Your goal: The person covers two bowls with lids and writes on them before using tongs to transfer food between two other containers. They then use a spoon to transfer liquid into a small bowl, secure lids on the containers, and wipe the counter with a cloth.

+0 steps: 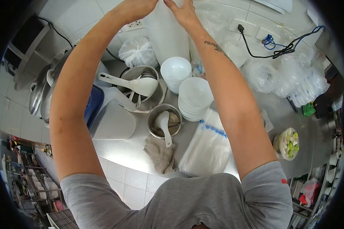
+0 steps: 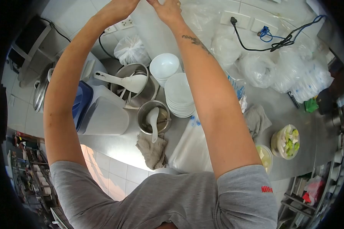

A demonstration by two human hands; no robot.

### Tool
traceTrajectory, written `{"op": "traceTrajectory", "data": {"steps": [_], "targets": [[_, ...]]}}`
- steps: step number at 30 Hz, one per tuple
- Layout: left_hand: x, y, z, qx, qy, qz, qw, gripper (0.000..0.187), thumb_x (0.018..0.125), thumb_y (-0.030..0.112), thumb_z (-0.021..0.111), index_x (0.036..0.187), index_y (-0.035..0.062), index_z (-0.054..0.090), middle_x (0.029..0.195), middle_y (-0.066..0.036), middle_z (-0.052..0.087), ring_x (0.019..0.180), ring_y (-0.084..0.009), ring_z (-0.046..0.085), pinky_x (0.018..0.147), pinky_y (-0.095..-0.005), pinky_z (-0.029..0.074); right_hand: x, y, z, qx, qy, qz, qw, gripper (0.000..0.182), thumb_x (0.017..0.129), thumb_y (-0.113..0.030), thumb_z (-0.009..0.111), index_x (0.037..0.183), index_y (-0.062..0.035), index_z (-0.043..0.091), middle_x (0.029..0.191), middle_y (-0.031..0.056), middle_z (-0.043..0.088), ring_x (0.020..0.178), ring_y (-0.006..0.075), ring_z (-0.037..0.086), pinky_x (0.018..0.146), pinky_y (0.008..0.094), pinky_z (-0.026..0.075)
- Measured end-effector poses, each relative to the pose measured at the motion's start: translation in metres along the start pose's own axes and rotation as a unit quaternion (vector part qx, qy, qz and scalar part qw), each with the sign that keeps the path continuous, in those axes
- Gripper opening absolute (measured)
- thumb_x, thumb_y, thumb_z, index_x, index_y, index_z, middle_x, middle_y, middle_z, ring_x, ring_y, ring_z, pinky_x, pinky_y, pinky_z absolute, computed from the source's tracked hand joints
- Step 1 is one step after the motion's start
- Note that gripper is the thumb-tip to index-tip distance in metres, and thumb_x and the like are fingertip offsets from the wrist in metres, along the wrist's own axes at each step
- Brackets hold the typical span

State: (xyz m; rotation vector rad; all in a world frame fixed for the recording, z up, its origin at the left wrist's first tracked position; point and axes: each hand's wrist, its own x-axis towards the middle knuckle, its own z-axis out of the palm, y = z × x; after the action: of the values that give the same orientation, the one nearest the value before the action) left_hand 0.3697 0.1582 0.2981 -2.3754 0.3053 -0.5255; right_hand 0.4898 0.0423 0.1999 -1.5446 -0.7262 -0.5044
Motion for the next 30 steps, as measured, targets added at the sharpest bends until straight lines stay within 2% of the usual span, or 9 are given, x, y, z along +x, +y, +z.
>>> {"op": "traceTrajectory", "data": {"steps": [3, 9, 12, 15, 18, 21, 24, 27, 30], "targets": [[-0.003, -0.004, 0.006, -0.021, 0.062, 0.033, 0.997, 0.019, 0.086, 0.009, 0.043, 0.098, -0.0048, 0.049, 0.080, -0.020, 0.059, 0.068, -0.0332, 0.064, 0.059, -0.0395, 0.053, 0.000, 0.000, -0.002, 0.006, -0.003, -0.014, 1.000, 0.095, 0.081, -0.047, 0.064, 0.143, 0.0035, 0.013, 0.144, 0.0291, 0.023, 0.135, 0.0390, 0.021, 0.112, 0.0432, 0.018], [-0.007, 0.000, 0.004, 0.052, 0.050, 0.044, 0.996, 0.020, 0.084, 0.010, 0.045, 0.098, -0.0052, 0.048, 0.079, -0.020, 0.059, 0.068, -0.0321, 0.063, 0.058, -0.0370, 0.052, -0.001, -0.002, -0.002, 0.009, -0.008, -0.012, 1.000, 0.095, 0.082, -0.046, 0.064, 0.144, 0.0030, 0.011, 0.145, 0.0294, 0.022, 0.136, 0.0398, 0.021, 0.112, 0.0431, 0.018], [0.000, -0.006, 0.020, 0.071, 0.143, -0.002, 0.987, 0.021, 0.083, 0.008, 0.046, 0.099, -0.0055, 0.048, 0.082, -0.021, 0.058, 0.069, -0.0323, 0.063, 0.059, -0.0365, 0.052, 0.000, -0.003, -0.003, -0.011, -0.018, -0.007, 1.000, 0.095, 0.082, -0.046, 0.064, 0.144, 0.0028, 0.010, 0.145, 0.0296, 0.021, 0.135, 0.0401, 0.020, 0.112, 0.0430, 0.018], [0.010, -0.017, 0.012, 0.017, 0.092, -0.029, 0.995, 0.023, 0.083, 0.006, 0.044, 0.103, -0.0061, 0.046, 0.087, -0.023, 0.058, 0.073, -0.0343, 0.063, 0.062, -0.0393, 0.052, -0.001, 0.000, -0.001, -0.010, -0.011, -0.006, 1.000, 0.096, 0.082, -0.046, 0.063, 0.144, 0.0029, 0.009, 0.145, 0.0298, 0.021, 0.136, 0.0397, 0.021, 0.112, 0.0432, 0.018], [0.007, -0.016, 0.003, -0.062, 0.077, -0.060, 0.993, 0.025, 0.083, 0.002, 0.043, 0.106, -0.0058, 0.045, 0.091, -0.026, 0.057, 0.078, -0.0381, 0.063, 0.065, -0.0429, 0.052, 0.002, 0.000, 0.004, 0.001, 0.026, -0.057, 0.998, 0.094, 0.081, -0.046, 0.063, 0.143, 0.0041, 0.013, 0.143, 0.0286, 0.026, 0.134, 0.0401, 0.025, 0.111, 0.0447, 0.020], [0.009, -0.025, 0.004, -0.154, 0.154, -0.100, 0.971, 0.024, 0.083, 0.000, 0.043, 0.106, -0.0051, 0.046, 0.094, -0.028, 0.057, 0.085, -0.0421, 0.060, 0.072, -0.0459, 0.050, -0.002, -0.003, 0.005, -0.043, 0.073, -0.079, 0.993, 0.073, 0.083, -0.044, 0.062, 0.137, -0.0038, 0.033, 0.140, 0.0260, 0.033, 0.131, 0.0391, 0.031, 0.108, 0.0485, 0.023], [0.017, -0.036, 0.016, -0.162, 0.208, -0.124, 0.957, 0.020, 0.084, 0.001, 0.044, 0.103, -0.0059, 0.047, 0.096, -0.029, 0.057, 0.088, -0.0441, 0.058, 0.076, -0.0471, 0.048, -0.015, -0.021, -0.002, -0.163, 0.034, -0.053, 0.985, 0.047, 0.085, -0.040, 0.058, 0.122, -0.0125, 0.050, 0.138, 0.0240, 0.038, 0.129, 0.0373, 0.034, 0.104, 0.0520, 0.027], [0.012, -0.039, 0.018, -0.183, 0.252, -0.172, 0.935, 0.017, 0.087, 0.003, 0.043, 0.100, -0.0072, 0.048, 0.094, -0.030, 0.057, 0.089, -0.0451, 0.056, 0.078, -0.0480, 0.046, -0.019, -0.028, -0.013, -0.188, 0.022, -0.099, 0.977, 0.032, 0.087, -0.038, 0.055, 0.113, -0.0176, 0.055, 0.137, 0.0237, 0.040, 0.129, 0.0365, 0.035, 0.102, 0.0539, 0.029], [0.010, -0.042, 0.007, -0.194, 0.294, -0.199, 0.915, 0.015, 0.087, 0.004, 0.043, 0.095, -0.0075, 0.049, 0.089, -0.030, 0.057, 0.086, -0.0452, 0.056, 0.075, -0.0485, 0.045, -0.010, -0.033, -0.028, -0.287, -0.036, -0.104, 0.952, 0.038, 0.089, -0.040, 0.053, 0.112, -0.0100, 0.053, 0.136, 0.0239, 0.041, 0.124, 0.0365, 0.041, 0.099, 0.0521, 0.032]]}}
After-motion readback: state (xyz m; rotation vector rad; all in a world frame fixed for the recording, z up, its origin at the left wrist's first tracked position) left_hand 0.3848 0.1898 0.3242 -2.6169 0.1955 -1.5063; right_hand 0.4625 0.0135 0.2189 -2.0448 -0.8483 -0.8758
